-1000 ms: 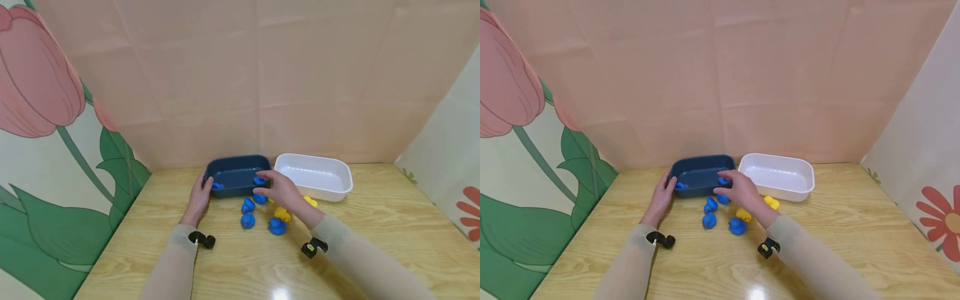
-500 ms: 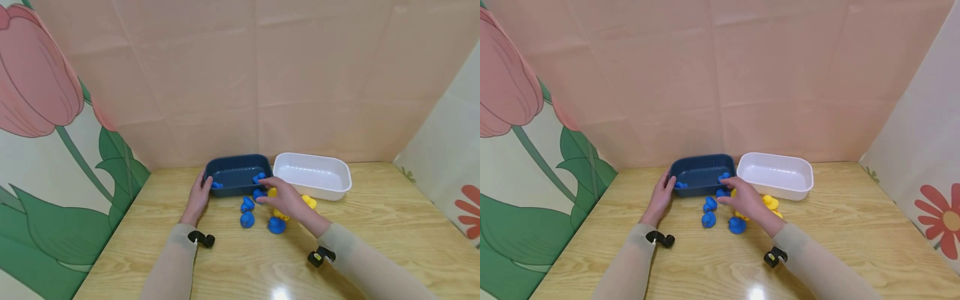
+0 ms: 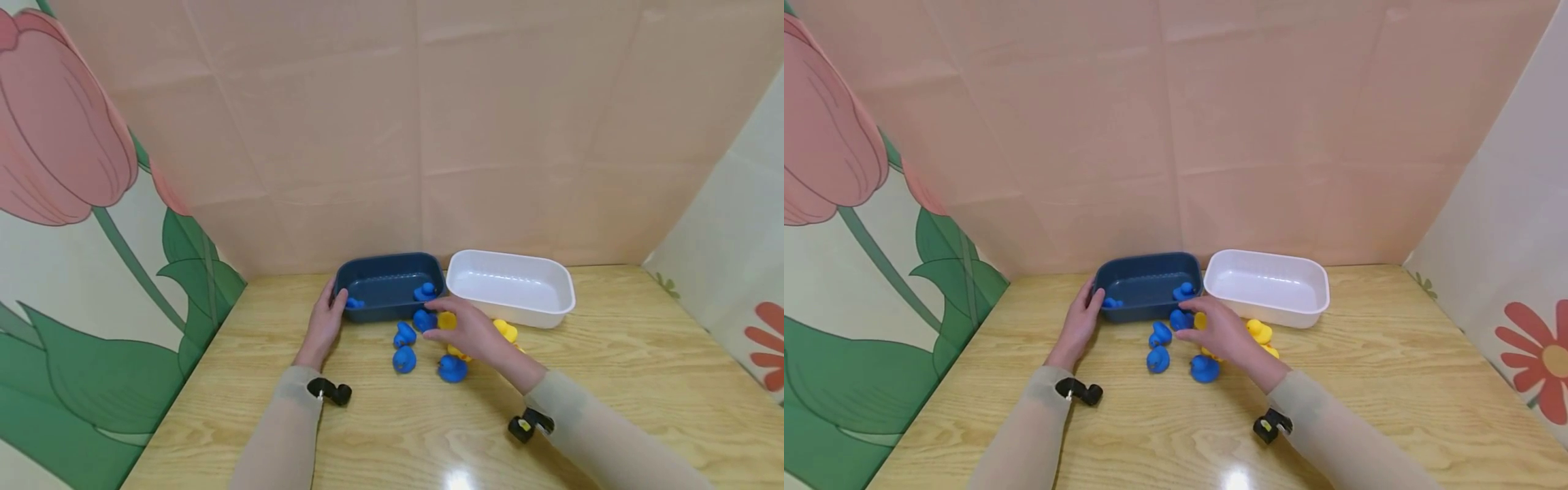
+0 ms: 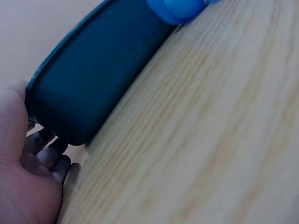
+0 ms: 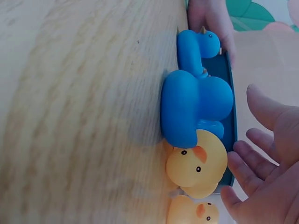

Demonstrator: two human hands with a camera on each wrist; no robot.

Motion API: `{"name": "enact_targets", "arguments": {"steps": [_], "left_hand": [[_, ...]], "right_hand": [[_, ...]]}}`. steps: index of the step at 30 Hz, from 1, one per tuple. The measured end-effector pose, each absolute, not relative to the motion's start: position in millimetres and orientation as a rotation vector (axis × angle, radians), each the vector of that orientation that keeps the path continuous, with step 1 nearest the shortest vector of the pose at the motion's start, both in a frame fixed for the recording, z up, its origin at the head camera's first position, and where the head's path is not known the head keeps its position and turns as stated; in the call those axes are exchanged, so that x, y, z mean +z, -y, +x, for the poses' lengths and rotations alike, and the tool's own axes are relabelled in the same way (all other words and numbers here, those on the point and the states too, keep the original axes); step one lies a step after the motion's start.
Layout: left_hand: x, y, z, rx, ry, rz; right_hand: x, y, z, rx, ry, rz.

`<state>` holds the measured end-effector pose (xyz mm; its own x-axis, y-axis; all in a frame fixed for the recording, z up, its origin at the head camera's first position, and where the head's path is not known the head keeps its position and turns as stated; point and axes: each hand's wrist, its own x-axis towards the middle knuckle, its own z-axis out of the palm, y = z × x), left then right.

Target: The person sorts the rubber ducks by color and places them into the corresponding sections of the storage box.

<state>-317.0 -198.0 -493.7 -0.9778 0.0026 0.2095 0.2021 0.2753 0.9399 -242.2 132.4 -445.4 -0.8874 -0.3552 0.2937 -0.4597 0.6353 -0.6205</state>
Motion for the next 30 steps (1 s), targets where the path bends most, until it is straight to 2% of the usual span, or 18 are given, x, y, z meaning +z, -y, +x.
{"name": "enact_targets", "arguments": {"steps": [18,30], "left_hand": [[-493.5,198.9,-317.1,-1.832,2.362,-0.179],[-495.7,198.8,-320.0,-1.782,2.370,-0.191]], "right_hand": [[-456.3,-133.0,-248.6,1.193,2.784,0.704],[-459.0,-130.5,-254.1,1.077,2.767,0.783]]}}
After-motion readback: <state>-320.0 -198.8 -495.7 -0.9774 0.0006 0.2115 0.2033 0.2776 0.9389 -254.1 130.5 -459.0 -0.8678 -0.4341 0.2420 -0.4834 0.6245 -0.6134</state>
